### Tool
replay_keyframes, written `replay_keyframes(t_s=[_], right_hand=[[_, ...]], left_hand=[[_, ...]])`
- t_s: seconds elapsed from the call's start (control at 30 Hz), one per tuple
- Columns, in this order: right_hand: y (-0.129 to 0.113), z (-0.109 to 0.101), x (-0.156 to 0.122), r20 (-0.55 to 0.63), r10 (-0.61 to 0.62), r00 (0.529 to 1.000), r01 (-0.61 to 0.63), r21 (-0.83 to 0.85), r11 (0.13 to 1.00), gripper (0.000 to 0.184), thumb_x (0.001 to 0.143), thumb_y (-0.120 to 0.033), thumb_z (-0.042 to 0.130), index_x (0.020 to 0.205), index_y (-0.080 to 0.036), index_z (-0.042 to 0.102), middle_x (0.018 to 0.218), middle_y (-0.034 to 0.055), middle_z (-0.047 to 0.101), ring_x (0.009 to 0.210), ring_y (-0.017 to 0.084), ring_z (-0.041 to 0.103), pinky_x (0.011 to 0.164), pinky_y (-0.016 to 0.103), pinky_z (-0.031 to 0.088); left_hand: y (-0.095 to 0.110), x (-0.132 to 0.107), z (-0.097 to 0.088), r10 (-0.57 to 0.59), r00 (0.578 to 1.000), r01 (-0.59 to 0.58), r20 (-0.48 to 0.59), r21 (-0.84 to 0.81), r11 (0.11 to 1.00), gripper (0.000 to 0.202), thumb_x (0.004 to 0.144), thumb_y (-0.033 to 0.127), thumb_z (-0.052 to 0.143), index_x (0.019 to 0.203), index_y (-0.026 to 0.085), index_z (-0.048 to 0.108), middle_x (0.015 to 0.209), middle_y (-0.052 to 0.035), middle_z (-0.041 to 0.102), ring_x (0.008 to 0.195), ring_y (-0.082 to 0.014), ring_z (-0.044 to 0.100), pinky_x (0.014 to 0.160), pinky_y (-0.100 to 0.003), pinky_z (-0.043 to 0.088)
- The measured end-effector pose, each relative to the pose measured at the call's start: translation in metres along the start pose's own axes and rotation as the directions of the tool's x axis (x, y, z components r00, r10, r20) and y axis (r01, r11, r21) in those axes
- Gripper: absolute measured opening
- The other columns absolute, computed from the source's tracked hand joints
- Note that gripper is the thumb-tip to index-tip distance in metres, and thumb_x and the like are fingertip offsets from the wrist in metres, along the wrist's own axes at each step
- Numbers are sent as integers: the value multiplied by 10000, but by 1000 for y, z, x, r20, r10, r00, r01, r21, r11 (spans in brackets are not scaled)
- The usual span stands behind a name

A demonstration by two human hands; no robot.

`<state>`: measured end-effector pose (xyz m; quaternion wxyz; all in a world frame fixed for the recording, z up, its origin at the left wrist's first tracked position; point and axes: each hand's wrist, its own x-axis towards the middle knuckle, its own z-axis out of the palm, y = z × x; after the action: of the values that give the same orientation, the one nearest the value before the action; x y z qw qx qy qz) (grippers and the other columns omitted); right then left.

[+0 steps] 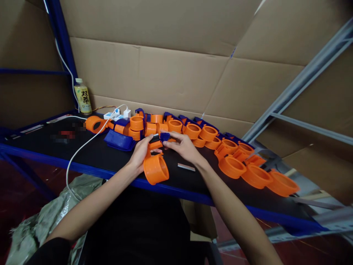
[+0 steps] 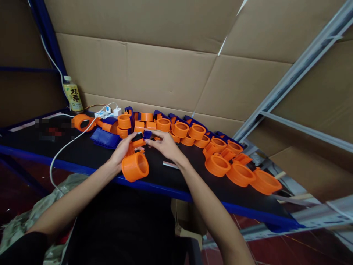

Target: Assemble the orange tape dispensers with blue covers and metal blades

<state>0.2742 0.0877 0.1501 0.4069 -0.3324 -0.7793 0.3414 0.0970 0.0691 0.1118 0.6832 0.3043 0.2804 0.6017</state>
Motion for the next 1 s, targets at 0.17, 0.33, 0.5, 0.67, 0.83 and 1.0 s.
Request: replay_keyframes(t_s=[0.17, 0.33, 0.5, 0.67, 0.83, 1.0], right_hand=[[5, -7, 0, -21, -100, 995, 96, -137, 986, 459, 846, -366, 764, 1289, -257, 711, 1274, 68, 682, 908, 171, 689, 764, 295, 596], [8, -10, -2, -54, -150, 987, 129, -281, 951, 491, 804, -407, 814, 1248, -224, 707, 1152, 72, 746, 611, 112, 620, 587, 265, 525], [5, -11, -6, -85, -187, 979, 145, -362, 921, 455, 790, -420, 833, 1155, -186, 695, 1019, 76, 762, 638, 143, 658, 589, 273, 528], [7, -12, -6, -20, -233, 972, 205, -406, 891, 406, 801, -403, 832, 1120, -187, 704, 991, 72, 752, 714, 163, 686, 646, 292, 560], [9, -10, -6, 7, -283, 959, 259, -428, 866, 374, 816, -385, 825, 1112, -180, 722, 986, 78, 753, 770, 174, 696, 661, 290, 563], [10, -11, -6, 11, -294, 956, 271, -423, 865, 371, 814, -387, 829, 1107, -181, 731, 921, 60, 748, 773, 175, 699, 689, 297, 569]], left_hand=[[-2, 0, 0, -20, 999, 20, 31, -5, 1000, 305, 888, 389, 710, 1084, 159, 668, 847, -80, 772, 515, -143, 674, 524, -254, 572], [-3, 1, -2, -20, 999, 19, 31, 23, 1000, 295, 875, 400, 719, 1027, 152, 668, 764, -60, 746, 473, -141, 648, 506, -259, 566], [-3, 3, -4, 14, 999, -17, 30, 99, 995, 319, 860, 426, 736, 987, 141, 667, 717, -41, 707, 477, -145, 642, 478, -264, 556], [-2, 0, -3, 36, 999, -39, 32, 133, 990, 333, 854, 426, 743, 1013, 148, 655, 715, -32, 696, 480, -139, 633, 480, -267, 564], [-1, 0, -3, 24, 999, -32, 48, 176, 984, 334, 870, 440, 726, 1007, 145, 650, 663, -19, 661, 467, -128, 605, 478, -257, 556], [1, -1, -3, 17, 998, -30, 63, 220, 975, 349, 865, 475, 726, 991, 161, 636, 650, -11, 639, 480, -129, 592, 453, -240, 528]])
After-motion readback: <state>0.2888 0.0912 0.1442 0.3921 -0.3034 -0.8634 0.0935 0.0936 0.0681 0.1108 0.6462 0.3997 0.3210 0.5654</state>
